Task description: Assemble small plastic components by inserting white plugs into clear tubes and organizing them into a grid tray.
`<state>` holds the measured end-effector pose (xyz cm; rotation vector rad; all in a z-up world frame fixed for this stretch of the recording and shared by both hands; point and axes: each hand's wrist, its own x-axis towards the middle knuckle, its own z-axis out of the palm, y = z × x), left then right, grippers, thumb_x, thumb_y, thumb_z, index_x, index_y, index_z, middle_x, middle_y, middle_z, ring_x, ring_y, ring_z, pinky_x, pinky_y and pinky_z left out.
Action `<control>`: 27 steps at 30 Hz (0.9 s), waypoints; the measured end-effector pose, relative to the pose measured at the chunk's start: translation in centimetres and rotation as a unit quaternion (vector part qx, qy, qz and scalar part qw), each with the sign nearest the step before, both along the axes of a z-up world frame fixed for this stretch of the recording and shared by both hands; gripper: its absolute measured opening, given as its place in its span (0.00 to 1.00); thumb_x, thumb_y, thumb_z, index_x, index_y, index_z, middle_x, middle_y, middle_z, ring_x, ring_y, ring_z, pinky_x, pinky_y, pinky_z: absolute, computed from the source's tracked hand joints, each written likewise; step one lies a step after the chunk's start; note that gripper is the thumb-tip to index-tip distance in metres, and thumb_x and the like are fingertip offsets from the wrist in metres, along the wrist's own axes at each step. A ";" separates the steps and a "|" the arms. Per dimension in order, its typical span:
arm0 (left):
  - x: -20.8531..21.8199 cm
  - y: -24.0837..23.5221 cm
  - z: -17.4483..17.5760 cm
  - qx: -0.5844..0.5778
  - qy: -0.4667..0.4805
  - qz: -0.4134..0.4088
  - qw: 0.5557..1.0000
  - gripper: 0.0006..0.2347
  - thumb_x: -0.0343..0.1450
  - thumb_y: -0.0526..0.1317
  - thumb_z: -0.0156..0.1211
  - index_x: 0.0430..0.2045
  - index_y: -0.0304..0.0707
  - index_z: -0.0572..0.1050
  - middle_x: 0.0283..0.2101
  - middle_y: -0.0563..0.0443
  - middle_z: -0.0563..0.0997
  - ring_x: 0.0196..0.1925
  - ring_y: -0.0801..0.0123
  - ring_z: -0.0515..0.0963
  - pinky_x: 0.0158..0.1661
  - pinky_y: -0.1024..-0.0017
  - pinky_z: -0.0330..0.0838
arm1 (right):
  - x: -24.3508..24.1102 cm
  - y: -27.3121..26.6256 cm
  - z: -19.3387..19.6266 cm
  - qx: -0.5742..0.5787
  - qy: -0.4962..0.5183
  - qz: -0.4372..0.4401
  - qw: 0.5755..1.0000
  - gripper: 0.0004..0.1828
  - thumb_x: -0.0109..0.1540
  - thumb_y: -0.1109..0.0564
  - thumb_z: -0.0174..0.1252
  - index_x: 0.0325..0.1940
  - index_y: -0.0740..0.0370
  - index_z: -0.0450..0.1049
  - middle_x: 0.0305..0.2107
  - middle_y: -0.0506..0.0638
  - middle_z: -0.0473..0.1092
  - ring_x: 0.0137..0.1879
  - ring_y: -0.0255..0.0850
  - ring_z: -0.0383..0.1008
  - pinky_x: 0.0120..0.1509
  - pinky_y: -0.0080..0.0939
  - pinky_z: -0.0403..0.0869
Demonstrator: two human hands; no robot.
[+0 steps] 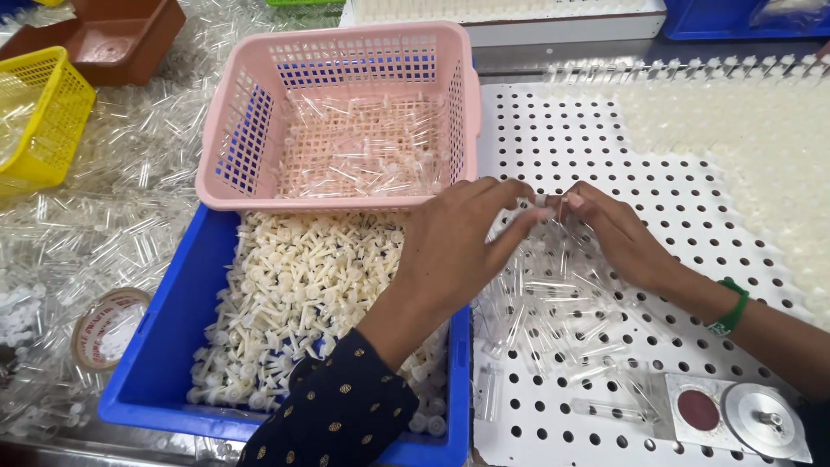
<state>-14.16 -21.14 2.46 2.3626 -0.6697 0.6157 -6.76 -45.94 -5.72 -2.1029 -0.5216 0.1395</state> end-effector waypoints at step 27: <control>-1.4 -2.1 -0.4 -0.082 0.113 -0.087 0.986 0.07 0.75 0.36 0.58 0.44 0.38 0.70 0.39 0.44 0.83 0.44 0.55 0.86 0.42 0.62 0.79 | -3.6 -0.4 5.2 0.050 0.038 0.004 0.998 0.16 0.66 0.50 0.56 0.48 0.60 0.84 0.42 0.56 0.82 0.50 0.44 0.81 0.57 0.48 0.78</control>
